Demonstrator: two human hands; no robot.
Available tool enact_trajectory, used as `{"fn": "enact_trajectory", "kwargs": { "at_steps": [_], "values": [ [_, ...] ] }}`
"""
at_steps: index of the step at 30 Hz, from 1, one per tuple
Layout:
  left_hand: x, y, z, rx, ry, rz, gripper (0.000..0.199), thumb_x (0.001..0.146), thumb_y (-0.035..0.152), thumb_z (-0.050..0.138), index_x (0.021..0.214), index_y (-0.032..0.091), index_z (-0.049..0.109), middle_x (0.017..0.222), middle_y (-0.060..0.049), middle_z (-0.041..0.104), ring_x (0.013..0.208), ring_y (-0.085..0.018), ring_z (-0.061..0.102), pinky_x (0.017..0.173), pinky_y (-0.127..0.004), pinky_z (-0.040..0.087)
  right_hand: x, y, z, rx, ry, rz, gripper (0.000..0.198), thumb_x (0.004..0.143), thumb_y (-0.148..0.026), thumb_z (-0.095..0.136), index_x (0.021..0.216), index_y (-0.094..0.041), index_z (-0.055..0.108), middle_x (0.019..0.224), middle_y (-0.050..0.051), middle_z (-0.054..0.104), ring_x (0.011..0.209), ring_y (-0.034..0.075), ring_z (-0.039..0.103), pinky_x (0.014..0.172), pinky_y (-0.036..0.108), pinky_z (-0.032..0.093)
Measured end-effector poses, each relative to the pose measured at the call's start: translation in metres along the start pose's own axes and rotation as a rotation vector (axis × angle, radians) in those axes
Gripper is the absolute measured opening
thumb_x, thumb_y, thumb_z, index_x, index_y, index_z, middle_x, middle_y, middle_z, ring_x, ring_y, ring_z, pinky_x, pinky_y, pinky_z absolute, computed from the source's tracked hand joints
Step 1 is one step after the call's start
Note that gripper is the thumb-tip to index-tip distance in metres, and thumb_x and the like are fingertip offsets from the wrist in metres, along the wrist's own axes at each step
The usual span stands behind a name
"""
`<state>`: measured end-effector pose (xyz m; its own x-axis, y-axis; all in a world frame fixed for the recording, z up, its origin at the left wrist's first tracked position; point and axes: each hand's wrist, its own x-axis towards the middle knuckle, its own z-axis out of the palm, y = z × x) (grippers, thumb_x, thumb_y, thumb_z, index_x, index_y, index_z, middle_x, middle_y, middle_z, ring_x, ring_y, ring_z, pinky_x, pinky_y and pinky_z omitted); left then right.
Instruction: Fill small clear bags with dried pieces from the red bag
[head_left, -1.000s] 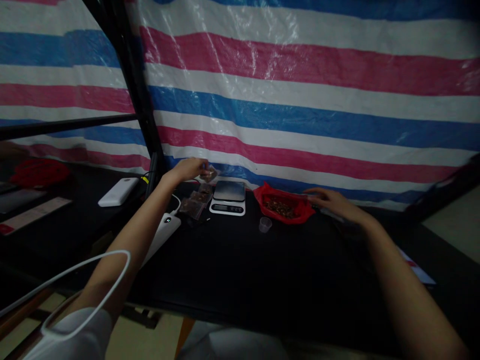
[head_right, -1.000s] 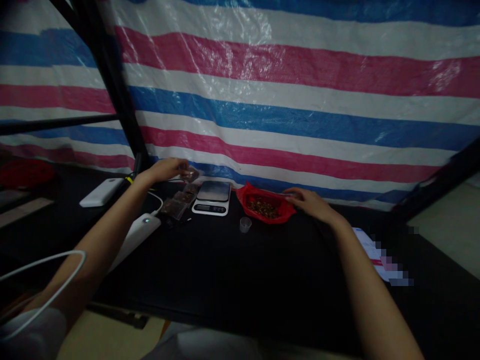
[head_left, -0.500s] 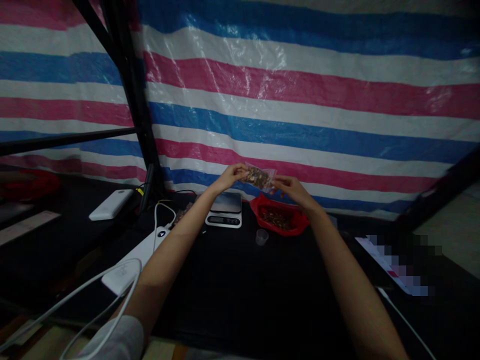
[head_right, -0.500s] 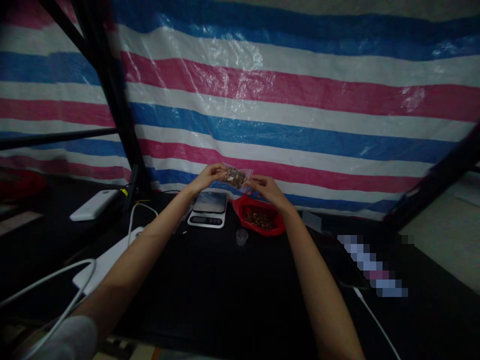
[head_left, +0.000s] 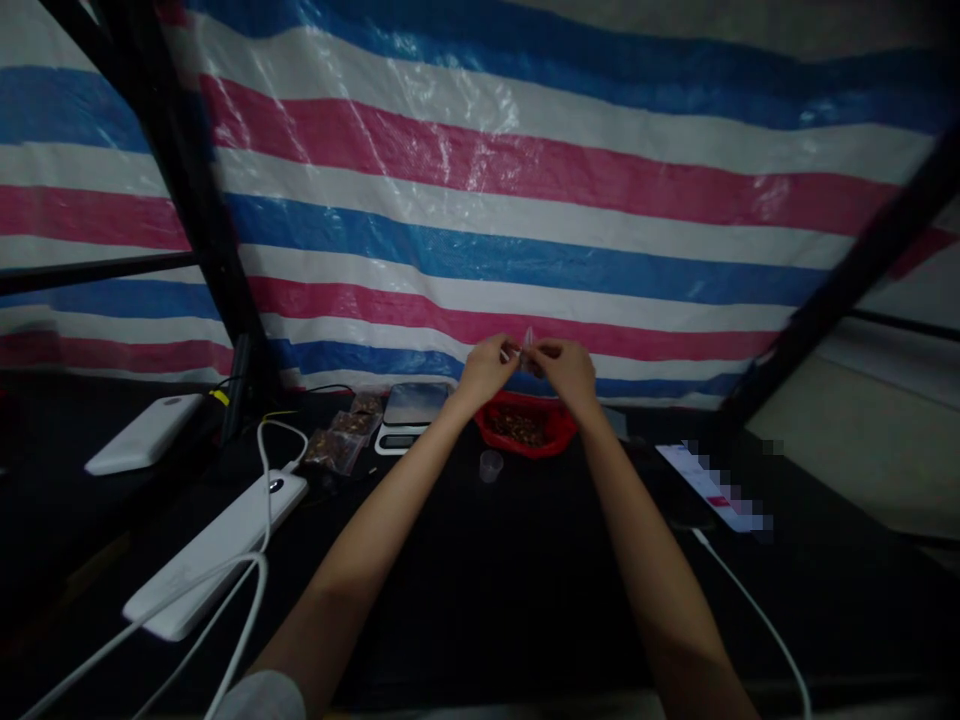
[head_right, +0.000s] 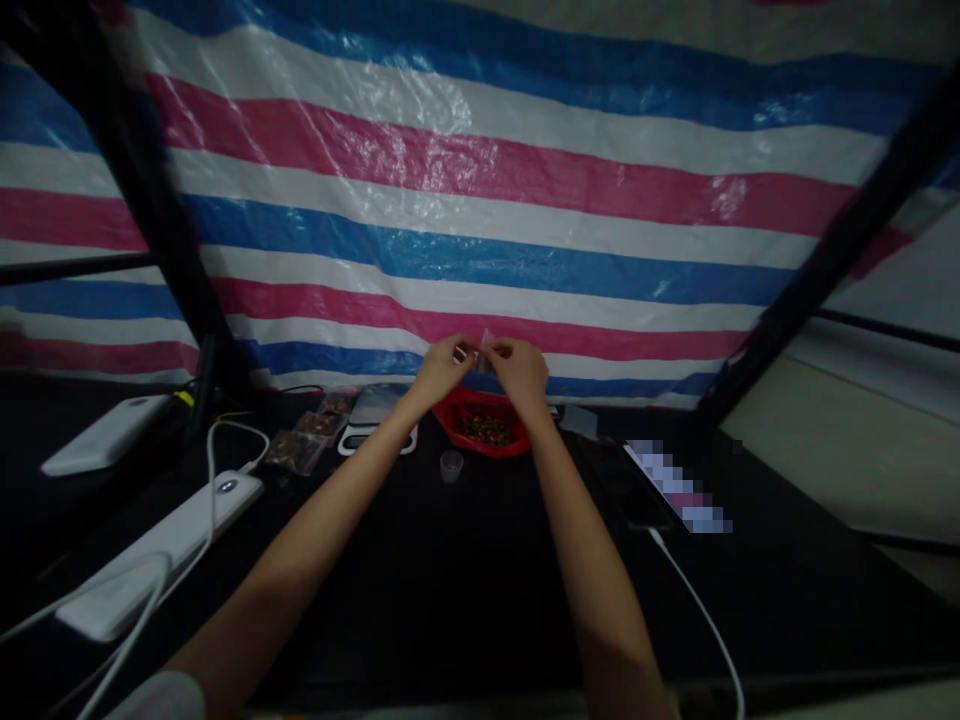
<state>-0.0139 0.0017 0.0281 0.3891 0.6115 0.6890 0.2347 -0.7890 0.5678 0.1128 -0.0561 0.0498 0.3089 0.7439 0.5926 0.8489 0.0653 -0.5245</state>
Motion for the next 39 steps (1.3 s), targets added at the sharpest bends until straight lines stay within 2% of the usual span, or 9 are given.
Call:
{"fn": "enact_trajectory", "kwargs": {
  "at_steps": [2, 3, 7, 13, 21, 23, 28, 36, 39],
  "values": [
    [0.002, 0.007, 0.000, 0.070, 0.088, 0.019, 0.008, 0.075, 0.019, 0.052, 0.082, 0.016, 0.055, 0.078, -0.004, 0.059, 0.070, -0.014, 0.053, 0.069, -0.027, 0.041, -0.003, -0.003, -0.006, -0.053, 0.078, -0.019, 0.027, 0.076, -0.044, 0.054, 0.080, -0.023, 0.070, 0.070, 0.003, 0.069, 0.069, 0.018, 0.063, 0.056, 0.024, 0.041],
    [0.002, 0.010, 0.000, 0.095, 0.086, 0.039, 0.007, 0.075, 0.021, 0.053, 0.080, 0.016, 0.055, 0.077, -0.004, 0.059, 0.070, -0.014, 0.053, 0.069, -0.027, 0.041, -0.004, -0.004, -0.008, -0.065, 0.103, -0.030, 0.027, 0.077, -0.044, 0.053, 0.081, -0.023, 0.070, 0.072, 0.004, 0.069, 0.071, 0.019, 0.063, 0.057, 0.025, 0.041],
    [-0.002, 0.018, -0.003, 0.159, -0.106, 0.100, 0.013, 0.077, 0.029, 0.053, 0.074, 0.017, 0.057, 0.074, -0.004, 0.060, 0.068, -0.015, 0.054, 0.064, -0.026, 0.040, -0.004, -0.005, -0.008, -0.028, 0.057, -0.045, 0.029, 0.078, -0.044, 0.052, 0.082, -0.023, 0.071, 0.076, 0.004, 0.070, 0.074, 0.020, 0.063, 0.063, 0.026, 0.043],
    [-0.005, 0.016, 0.000, 0.314, -0.023, 0.017, 0.021, 0.082, 0.035, 0.047, 0.080, 0.017, 0.057, 0.079, -0.007, 0.062, 0.078, -0.019, 0.057, 0.067, -0.028, 0.039, -0.003, -0.006, 0.000, 0.108, -0.060, -0.022, 0.034, 0.083, -0.044, 0.045, 0.085, -0.022, 0.071, 0.078, 0.003, 0.069, 0.074, 0.019, 0.063, 0.063, 0.026, 0.045],
    [0.000, 0.008, -0.001, 0.376, -0.133, -0.159, 0.027, 0.082, 0.035, 0.043, 0.085, 0.016, 0.062, 0.082, -0.008, 0.065, 0.080, -0.022, 0.059, 0.064, -0.029, 0.039, -0.001, -0.001, 0.005, 0.145, -0.155, 0.014, 0.038, 0.085, -0.044, 0.041, 0.086, -0.020, 0.070, 0.076, 0.005, 0.069, 0.077, 0.020, 0.064, 0.062, 0.026, 0.045],
    [0.001, 0.005, -0.003, 0.359, -0.169, -0.157, 0.027, 0.083, 0.033, 0.042, 0.085, 0.016, 0.063, 0.081, -0.008, 0.066, 0.078, -0.021, 0.059, 0.064, -0.028, 0.039, 0.000, 0.002, 0.006, 0.169, -0.168, 0.001, 0.035, 0.084, -0.042, 0.044, 0.086, -0.020, 0.070, 0.077, 0.005, 0.070, 0.078, 0.019, 0.064, 0.063, 0.026, 0.046],
    [0.004, 0.000, -0.006, 0.205, -0.295, -0.037, 0.028, 0.084, 0.032, 0.042, 0.080, 0.017, 0.065, 0.076, -0.004, 0.067, 0.072, -0.016, 0.060, 0.065, -0.025, 0.039, 0.000, 0.006, 0.005, 0.177, -0.150, -0.058, 0.023, 0.076, -0.038, 0.058, 0.084, -0.020, 0.070, 0.079, 0.005, 0.070, 0.078, 0.019, 0.064, 0.068, 0.026, 0.045],
    [0.003, -0.007, -0.006, 0.121, -0.372, -0.012, 0.029, 0.081, 0.040, 0.048, 0.075, 0.018, 0.065, 0.072, -0.003, 0.067, 0.070, -0.015, 0.059, 0.067, -0.024, 0.040, 0.005, 0.020, 0.013, 0.240, -0.223, -0.022, 0.015, 0.073, -0.028, 0.060, 0.078, -0.019, 0.071, 0.071, 0.005, 0.069, 0.073, 0.018, 0.064, 0.065, 0.026, 0.046],
    [0.004, -0.012, -0.004, 0.078, -0.374, -0.019, 0.028, 0.081, 0.038, 0.047, 0.074, 0.017, 0.065, 0.070, -0.002, 0.066, 0.066, -0.013, 0.058, 0.066, -0.023, 0.040, 0.005, 0.022, 0.016, 0.265, -0.192, -0.001, 0.016, 0.072, -0.026, 0.059, 0.077, -0.017, 0.071, 0.071, 0.005, 0.069, 0.070, 0.018, 0.064, 0.063, 0.026, 0.047]
  ]
}}
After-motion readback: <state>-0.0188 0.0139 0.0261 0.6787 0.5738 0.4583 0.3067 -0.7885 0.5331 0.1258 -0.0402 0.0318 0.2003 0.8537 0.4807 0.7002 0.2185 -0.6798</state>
